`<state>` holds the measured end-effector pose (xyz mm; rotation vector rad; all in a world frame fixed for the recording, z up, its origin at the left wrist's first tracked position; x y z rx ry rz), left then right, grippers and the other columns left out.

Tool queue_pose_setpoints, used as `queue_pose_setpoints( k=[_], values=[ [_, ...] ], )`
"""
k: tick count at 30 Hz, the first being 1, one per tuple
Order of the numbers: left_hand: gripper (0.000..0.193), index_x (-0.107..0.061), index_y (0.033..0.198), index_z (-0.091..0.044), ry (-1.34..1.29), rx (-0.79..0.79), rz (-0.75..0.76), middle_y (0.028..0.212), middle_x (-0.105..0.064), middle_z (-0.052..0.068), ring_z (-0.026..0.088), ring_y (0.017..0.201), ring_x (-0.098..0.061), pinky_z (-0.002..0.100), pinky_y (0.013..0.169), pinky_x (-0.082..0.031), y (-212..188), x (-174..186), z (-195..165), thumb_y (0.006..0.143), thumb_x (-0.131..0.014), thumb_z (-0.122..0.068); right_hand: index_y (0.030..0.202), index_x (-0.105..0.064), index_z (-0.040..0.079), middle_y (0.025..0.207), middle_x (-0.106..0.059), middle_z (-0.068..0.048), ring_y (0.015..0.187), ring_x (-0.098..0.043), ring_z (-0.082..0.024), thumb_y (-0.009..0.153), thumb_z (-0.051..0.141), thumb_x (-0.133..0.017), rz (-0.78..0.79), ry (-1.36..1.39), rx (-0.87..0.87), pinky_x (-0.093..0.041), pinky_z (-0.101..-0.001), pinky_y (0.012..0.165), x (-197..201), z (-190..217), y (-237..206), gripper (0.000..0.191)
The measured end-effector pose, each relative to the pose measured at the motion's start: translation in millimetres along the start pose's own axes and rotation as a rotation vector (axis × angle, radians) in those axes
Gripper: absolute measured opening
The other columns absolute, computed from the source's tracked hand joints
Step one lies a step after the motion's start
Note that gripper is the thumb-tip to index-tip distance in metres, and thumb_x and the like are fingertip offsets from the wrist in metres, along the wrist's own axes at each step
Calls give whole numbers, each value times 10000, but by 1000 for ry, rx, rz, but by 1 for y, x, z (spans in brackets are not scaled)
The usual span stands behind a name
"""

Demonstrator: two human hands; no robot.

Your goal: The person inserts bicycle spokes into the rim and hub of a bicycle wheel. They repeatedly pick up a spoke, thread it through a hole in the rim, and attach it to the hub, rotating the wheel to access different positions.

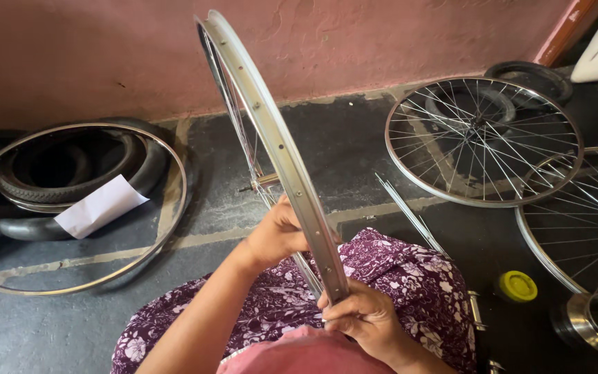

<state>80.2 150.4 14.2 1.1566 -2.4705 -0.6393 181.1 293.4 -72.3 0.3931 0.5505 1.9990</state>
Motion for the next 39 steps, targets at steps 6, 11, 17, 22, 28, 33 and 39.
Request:
queue_pose_setpoints(
  k=[6, 11, 17, 22, 28, 33, 39],
  values=[
    [122, -787, 978, -2, -275, 110, -44, 1026, -739, 68, 181, 965, -688, 332, 864, -566, -9, -14, 5, 871, -800, -57, 959, -761, 55, 1051, -730, -102, 823, -707, -147, 911, 102, -788, -6, 41, -61, -628, -301, 743, 8, 2, -11, 72],
    [109, -790, 1014, -9, -303, 31, 1, 995, -750, 65, 167, 906, -678, 312, 804, -541, -15, -34, 6, 935, -781, -83, 1003, -758, 53, 1091, -716, -112, 932, -708, -174, 923, 128, -784, 71, 55, -19, -620, -316, 821, 12, 8, -29, 113],
    [119, -769, 1022, -1, -358, 77, -216, 1099, -692, 62, 170, 1014, -653, 331, 892, -538, -16, -22, 21, 943, -753, -88, 997, -749, 52, 1123, -712, -119, 955, -693, -186, 931, 109, -745, -11, 145, -183, -599, -313, 817, 22, -7, -21, 87],
    [107, -774, 1014, 0, -399, 52, -256, 1101, -699, 78, 187, 1017, -662, 347, 913, -535, -24, -15, 25, 944, -765, -80, 1007, -724, 28, 1191, -670, -117, 1106, -659, -215, 952, -9, -694, -56, 249, -130, -595, -367, 941, 24, 16, -9, 72],
    [126, -772, 1003, 7, -436, 84, -295, 1071, -703, 93, 201, 995, -663, 356, 900, -533, -26, -10, 36, 936, -771, -99, 1100, -726, -27, 1038, -727, -141, 917, -715, -170, 937, -115, -659, -397, -194, 20, -607, -307, 850, 68, 68, 22, 197],
    [130, -776, 978, 15, -377, 67, -258, 1111, -695, 85, 193, 1037, -653, 350, 919, -523, -23, -16, 29, 926, -763, -104, 1111, -686, -19, 997, -762, -111, 882, -755, -159, 873, -52, -734, -455, -552, 85, -618, -264, 770, 39, 105, 49, 245],
    [117, -773, 989, 1, -381, 66, -294, 1123, -690, 80, 193, 1065, -646, 347, 954, -516, -25, -12, 28, 921, -761, -94, 1076, -695, 15, 1052, -722, -105, 928, -715, -210, 891, -42, -747, -395, -943, 406, -576, -290, 805, -1, 139, 72, 201]
  ],
)
Point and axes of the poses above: each hand's wrist, its own y-axis towards the middle knuckle, its own x-axis out of the back of the hand, z = x × y, the point moved 8 cm from there along y, towards the middle knuckle
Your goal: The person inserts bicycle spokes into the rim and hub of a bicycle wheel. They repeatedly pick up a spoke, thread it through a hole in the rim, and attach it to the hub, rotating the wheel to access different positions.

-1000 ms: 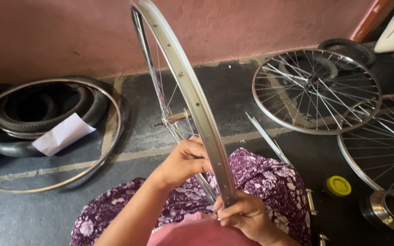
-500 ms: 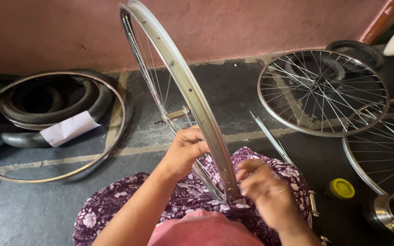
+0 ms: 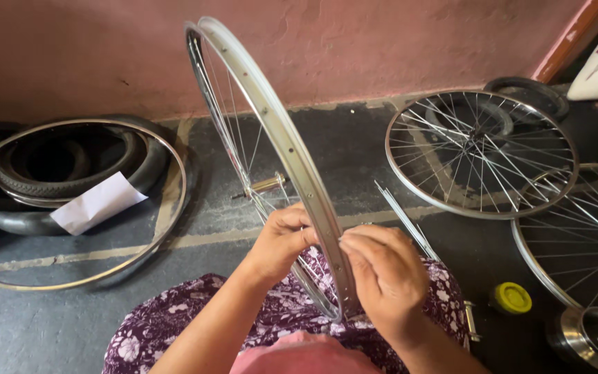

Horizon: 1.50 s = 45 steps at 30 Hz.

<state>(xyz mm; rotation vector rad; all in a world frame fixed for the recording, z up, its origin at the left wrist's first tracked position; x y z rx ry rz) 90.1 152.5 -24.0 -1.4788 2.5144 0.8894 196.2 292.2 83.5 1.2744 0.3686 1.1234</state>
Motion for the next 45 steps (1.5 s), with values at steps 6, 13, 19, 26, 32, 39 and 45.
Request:
queue_pose_setpoints(
  k=[6, 13, 19, 26, 32, 39, 45],
  values=[
    [125, -775, 1015, -9, -40, -23, 6, 1131, -685, 76, 193, 1081, -638, 347, 965, -507, -2, 7, 1, 924, -779, -94, 1069, -728, 21, 1144, -622, -110, 885, -667, -198, 860, -66, -774, -20, -37, -24, -568, -280, 745, -14, 4, 1, 231],
    [130, -771, 1029, -17, -86, -25, -31, 1125, -677, 59, 182, 1071, -631, 337, 953, -505, -1, 8, 6, 932, -783, -103, 1046, -714, 1, 1102, -666, -93, 950, -686, -229, 847, -52, -787, -31, -118, 82, -557, -333, 787, -15, 13, 6, 219],
    [138, -768, 1035, -22, -68, -9, -28, 1138, -673, 44, 163, 1085, -630, 317, 961, -506, -5, 7, 9, 933, -775, -114, 1048, -708, -15, 1107, -678, -101, 963, -699, -247, 860, -58, -787, -19, -117, 108, -565, -347, 806, -13, 16, 4, 209],
    [179, -773, 1047, -29, -5, 73, 28, 1045, -710, 31, 148, 984, -656, 324, 895, -536, -6, 11, 4, 916, -793, -149, 1077, -712, -21, 1202, -632, -151, 1093, -658, -342, 830, -47, -732, 85, -197, 262, -565, -418, 922, -15, 31, 2, 249],
    [171, -768, 1048, -18, -39, 49, 72, 1020, -733, 38, 150, 958, -670, 318, 879, -543, -11, 5, -3, 924, -778, -136, 1109, -715, 1, 1238, -612, -175, 1161, -617, -368, 824, -9, -700, 90, -226, 255, -531, -452, 999, -18, 31, -13, 285],
    [167, -764, 1067, -26, 229, -80, 201, 1056, -694, 20, 130, 1001, -654, 293, 881, -548, -14, -18, -20, 1042, -696, -176, 1281, -645, 31, 1346, -584, -178, 1175, -640, -293, 934, 89, -554, 44, 223, -15, -584, -364, 976, -17, -20, -62, 363],
    [148, -745, 1057, -25, -21, 37, 204, 1066, -683, 35, 142, 985, -652, 298, 861, -545, -17, -24, -6, 918, -766, -67, 1535, -460, 81, 1390, -584, -180, 1242, -631, -254, 961, 236, -776, -115, 1018, -132, -568, -413, 1060, -25, -57, -98, 673]
  ],
)
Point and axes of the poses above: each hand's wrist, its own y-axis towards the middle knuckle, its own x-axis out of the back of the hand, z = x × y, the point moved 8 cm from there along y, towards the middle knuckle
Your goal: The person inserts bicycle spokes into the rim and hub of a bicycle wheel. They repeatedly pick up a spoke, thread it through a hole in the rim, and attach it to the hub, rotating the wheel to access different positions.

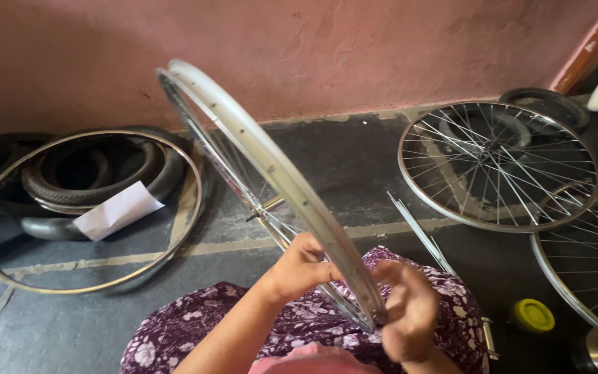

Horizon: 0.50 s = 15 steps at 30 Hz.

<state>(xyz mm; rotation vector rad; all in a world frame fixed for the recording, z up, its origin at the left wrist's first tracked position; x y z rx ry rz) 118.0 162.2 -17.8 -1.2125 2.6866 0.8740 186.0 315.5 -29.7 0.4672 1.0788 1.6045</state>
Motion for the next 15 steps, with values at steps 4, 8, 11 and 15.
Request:
queue_pose_setpoints(
  k=[4, 8, 11, 15],
  values=[
    [104, -740, 1066, -25, -143, -6, 34, 1047, -676, 33, 141, 948, -657, 309, 806, -567, 4, 1, 11, 968, -748, -61, 1514, -340, 66, 1473, -454, -187, 1245, -616, -262, 907, -17, -742, 233, -314, 48, -579, -360, 979, -13, -1, -4, 732],
    [130, -749, 1088, 6, 39, 28, -13, 1075, -695, 56, 149, 973, -664, 306, 845, -566, 14, 14, 15, 1025, -707, -100, 1498, -402, 7, 1435, -510, -174, 1174, -646, -234, 841, -41, -720, 206, -660, -33, -581, -327, 908, -7, -11, 12, 731],
    [171, -745, 1093, 5, 4, 75, -43, 1025, -712, 56, 147, 926, -678, 303, 811, -579, 19, 25, 13, 1009, -695, -135, 1516, -413, -6, 1450, -477, -188, 1195, -665, -227, 864, -60, -719, 188, -494, -178, -615, -313, 926, -13, -18, 18, 722],
    [178, -724, 1094, 21, -40, 134, -43, 995, -713, 60, 148, 860, -666, 310, 740, -565, 19, 26, 17, 968, -732, -106, 1514, -396, -14, 1475, -417, -187, 1292, -593, -257, 863, -76, -693, 161, -435, -230, -621, -337, 1000, -20, -12, 23, 719]
  ],
)
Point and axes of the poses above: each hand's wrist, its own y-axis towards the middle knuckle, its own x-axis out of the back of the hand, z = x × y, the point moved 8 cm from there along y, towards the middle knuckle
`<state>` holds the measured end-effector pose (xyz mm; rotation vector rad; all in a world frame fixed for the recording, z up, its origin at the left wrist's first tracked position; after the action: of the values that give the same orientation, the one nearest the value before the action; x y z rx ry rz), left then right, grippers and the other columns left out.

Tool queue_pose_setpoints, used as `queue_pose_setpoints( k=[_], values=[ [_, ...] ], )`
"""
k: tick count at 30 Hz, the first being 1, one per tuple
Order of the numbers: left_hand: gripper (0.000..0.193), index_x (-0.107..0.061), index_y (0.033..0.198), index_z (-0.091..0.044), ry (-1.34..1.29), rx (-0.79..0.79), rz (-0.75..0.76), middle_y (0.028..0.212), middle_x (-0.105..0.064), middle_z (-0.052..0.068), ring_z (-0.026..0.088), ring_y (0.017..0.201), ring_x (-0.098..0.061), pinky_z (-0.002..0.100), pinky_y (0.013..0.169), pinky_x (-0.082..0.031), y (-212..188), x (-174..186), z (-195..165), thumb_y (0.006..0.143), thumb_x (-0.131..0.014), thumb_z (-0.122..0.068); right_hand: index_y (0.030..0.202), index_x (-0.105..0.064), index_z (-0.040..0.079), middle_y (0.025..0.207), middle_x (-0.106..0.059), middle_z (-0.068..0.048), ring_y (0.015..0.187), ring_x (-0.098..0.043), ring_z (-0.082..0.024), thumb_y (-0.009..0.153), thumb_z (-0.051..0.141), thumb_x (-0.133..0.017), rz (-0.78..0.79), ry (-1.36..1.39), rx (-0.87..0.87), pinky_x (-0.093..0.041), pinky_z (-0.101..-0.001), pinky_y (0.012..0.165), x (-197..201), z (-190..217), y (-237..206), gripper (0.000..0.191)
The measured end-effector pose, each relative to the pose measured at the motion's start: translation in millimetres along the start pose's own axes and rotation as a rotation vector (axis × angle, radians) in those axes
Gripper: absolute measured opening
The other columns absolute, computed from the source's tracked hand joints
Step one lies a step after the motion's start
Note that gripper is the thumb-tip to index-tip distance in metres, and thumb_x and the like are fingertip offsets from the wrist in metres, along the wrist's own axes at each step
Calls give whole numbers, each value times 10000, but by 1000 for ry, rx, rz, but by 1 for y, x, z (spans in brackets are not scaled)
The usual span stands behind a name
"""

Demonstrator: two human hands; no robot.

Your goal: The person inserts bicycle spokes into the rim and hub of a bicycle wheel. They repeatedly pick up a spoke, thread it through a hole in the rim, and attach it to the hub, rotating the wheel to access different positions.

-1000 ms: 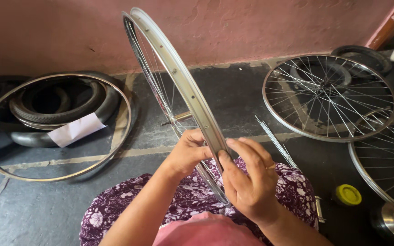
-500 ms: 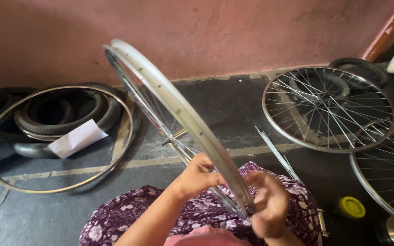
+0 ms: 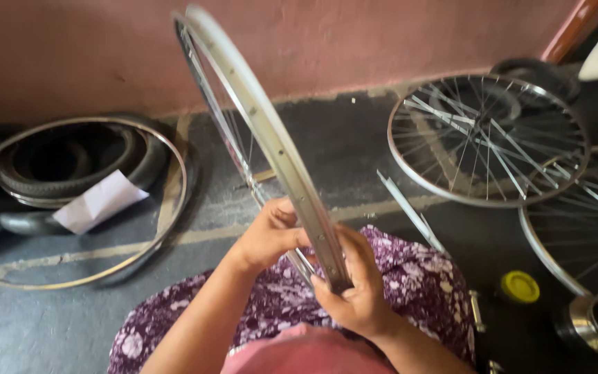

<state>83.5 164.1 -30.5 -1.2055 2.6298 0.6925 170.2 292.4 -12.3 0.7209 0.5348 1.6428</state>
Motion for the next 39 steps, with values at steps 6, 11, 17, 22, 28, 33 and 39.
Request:
queue_pose_setpoints(
  k=[6, 11, 17, 22, 28, 33, 39],
  values=[
    [185, -731, 1129, 8, 140, -128, 111, 1076, -695, 36, 134, 987, -653, 306, 871, -557, -1, -11, -7, 1095, -652, -156, 1524, -398, -5, 1486, -385, -163, 1323, -566, -259, 856, -79, -685, 31, -78, -35, -615, -353, 1048, 0, 6, 3, 730],
    [210, -715, 1158, 0, 59, -22, 69, 1056, -699, 27, 127, 952, -653, 300, 841, -559, -12, -7, -8, 1028, -680, -161, 1525, -403, 15, 1510, -371, -160, 1342, -571, -255, 858, -74, -688, 58, -13, -61, -588, -368, 1041, -10, 10, 1, 731],
    [243, -704, 1190, 17, 72, -59, 52, 1058, -689, 33, 132, 936, -649, 305, 806, -558, -21, -2, -11, 1028, -682, -164, 1537, -385, 29, 1539, -344, -170, 1405, -514, -283, 852, -84, -695, 75, 53, -68, -589, -393, 1104, -22, 14, 1, 761],
    [270, -718, 1188, -10, 165, -94, 119, 1054, -664, 20, 116, 899, -640, 280, 779, -562, -22, -7, -15, 1116, -592, -238, 1530, -365, 42, 1560, -328, -175, 1442, -454, -293, 814, -63, -719, 56, -71, -10, -561, -383, 1085, -21, 19, 4, 806],
    [197, -704, 1123, -33, -12, -116, -39, 1151, -615, 11, 149, 969, -618, 308, 758, -550, -21, -6, -16, 958, -751, -129, 1543, -378, 42, 1564, -327, -184, 1467, -436, -311, 820, -68, -707, 47, -43, -48, -563, -403, 1115, -18, 15, 7, 802],
    [163, -760, 1114, -34, 186, -180, -80, 1130, -647, 33, 161, 1092, -567, 333, 945, -483, -19, -4, -17, 1009, -721, -152, 1547, -398, 50, 1565, -325, -182, 1444, -495, -299, 856, -59, -712, 58, 7, -45, -553, -401, 1078, -19, 16, 7, 766],
    [220, -732, 1155, -81, 569, -290, -45, 1262, -603, 39, 190, 1243, -504, 352, 1111, -415, -18, -17, -36, 1110, -587, -240, 1543, -371, 63, 1552, -363, -193, 1465, -415, -336, 796, -28, -747, 22, -170, 48, -448, -421, 1175, -15, 19, 6, 841]
  ],
)
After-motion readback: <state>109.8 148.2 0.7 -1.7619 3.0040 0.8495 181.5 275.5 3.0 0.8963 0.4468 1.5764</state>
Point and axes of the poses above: each hand's wrist, its own y-axis towards the middle knuckle, its own x-axis out of the back of the hand, z = x × y, the point moved 8 cm from there along y, towards the middle knuckle
